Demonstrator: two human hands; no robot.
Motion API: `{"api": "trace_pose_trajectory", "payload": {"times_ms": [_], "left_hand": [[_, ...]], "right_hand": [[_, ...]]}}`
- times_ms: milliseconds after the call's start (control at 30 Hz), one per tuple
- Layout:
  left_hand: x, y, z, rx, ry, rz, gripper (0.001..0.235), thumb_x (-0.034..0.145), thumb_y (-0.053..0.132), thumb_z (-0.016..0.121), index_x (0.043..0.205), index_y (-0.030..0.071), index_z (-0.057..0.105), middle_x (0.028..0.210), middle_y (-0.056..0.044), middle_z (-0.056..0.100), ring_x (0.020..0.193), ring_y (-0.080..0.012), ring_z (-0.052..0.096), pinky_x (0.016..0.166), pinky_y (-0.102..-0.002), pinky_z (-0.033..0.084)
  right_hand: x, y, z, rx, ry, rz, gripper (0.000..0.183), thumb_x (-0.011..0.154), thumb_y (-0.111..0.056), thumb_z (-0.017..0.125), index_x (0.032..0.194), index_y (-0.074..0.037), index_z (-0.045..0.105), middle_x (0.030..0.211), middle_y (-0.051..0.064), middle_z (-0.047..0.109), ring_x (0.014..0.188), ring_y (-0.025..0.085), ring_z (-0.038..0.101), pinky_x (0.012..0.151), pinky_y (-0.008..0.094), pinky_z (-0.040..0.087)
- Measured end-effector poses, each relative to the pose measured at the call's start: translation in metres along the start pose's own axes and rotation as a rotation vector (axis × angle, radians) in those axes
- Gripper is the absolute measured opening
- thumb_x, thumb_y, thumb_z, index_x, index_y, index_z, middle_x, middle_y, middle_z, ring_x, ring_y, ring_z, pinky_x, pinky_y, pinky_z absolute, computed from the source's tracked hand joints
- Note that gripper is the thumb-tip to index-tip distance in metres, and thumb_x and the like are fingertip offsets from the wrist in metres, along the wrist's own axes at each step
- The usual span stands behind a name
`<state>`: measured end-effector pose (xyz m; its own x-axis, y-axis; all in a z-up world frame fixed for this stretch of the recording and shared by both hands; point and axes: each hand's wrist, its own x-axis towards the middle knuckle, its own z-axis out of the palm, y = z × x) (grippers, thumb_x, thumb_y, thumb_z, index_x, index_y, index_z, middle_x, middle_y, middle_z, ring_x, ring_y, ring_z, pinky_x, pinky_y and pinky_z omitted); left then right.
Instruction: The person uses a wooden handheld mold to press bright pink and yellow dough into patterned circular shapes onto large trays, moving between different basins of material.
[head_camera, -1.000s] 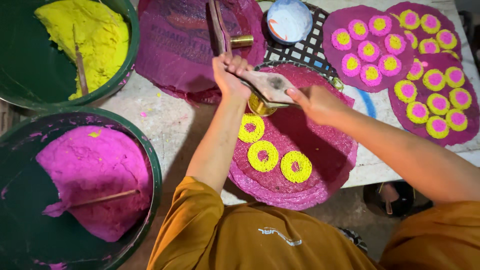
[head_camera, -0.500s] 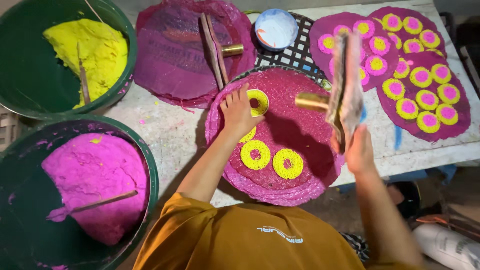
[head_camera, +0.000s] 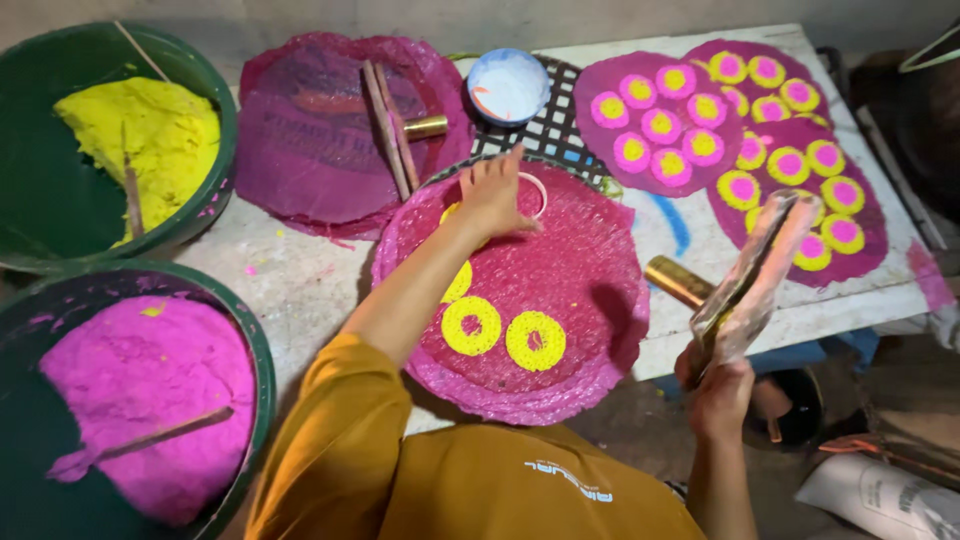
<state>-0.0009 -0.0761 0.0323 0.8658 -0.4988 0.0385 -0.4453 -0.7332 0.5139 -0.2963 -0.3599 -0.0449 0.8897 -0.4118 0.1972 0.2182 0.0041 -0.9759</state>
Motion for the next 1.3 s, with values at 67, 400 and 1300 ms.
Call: {"api": "trace_pose_trajectory", "payload": {"times_ms": [67, 400, 1300], "left_hand": [[-0.014, 0.032, -0.014, -0.109, 0.002, 0.234, 0.133, 0.049, 0.059, 0.098, 0.152, 0.008, 0.031, 0.152, -0.019, 0.044, 0.142, -0.0358, 0.038, 0.117, -0.053, 0.03], [-0.215, 0.068, -0.137, -0.441, -0.671, 0.435, 0.035, 0.081, 0.032, 0.071, 0.111, 0.015, 0.066, 0.097, -0.014, 0.075, 0.085, -0.0306, 0.074, 0.068, -0.04, 0.052], [-0.531, -0.236, -0.205, -1.635, 0.101, -0.266, 0.048, 0.081, 0.009, 0.066, 0.128, 0.001, 0.059, 0.116, -0.01, 0.071, 0.107, -0.0222, 0.073, 0.092, -0.038, 0.063]], "right_hand": [[0.001, -0.021, 0.01, -0.16, -0.069, -0.02, 0.078, 0.098, -0.081, 0.041, 0.091, -0.005, 0.053, 0.068, 0.002, 0.049, 0.056, 0.012, 0.044, 0.053, 0.03, 0.031], [0.038, -0.204, 0.169, -0.784, -0.941, -0.948, 0.069, 0.069, -0.076, 0.069, 0.078, -0.008, 0.06, 0.063, 0.008, 0.051, 0.055, 0.029, 0.053, 0.051, 0.042, 0.04], [0.062, -0.228, 0.561, -0.801, -1.299, -1.944, 0.012, 0.087, -0.026, 0.071, 0.095, -0.018, 0.067, 0.077, -0.001, 0.056, 0.069, 0.017, 0.056, 0.058, 0.035, 0.043]]}}
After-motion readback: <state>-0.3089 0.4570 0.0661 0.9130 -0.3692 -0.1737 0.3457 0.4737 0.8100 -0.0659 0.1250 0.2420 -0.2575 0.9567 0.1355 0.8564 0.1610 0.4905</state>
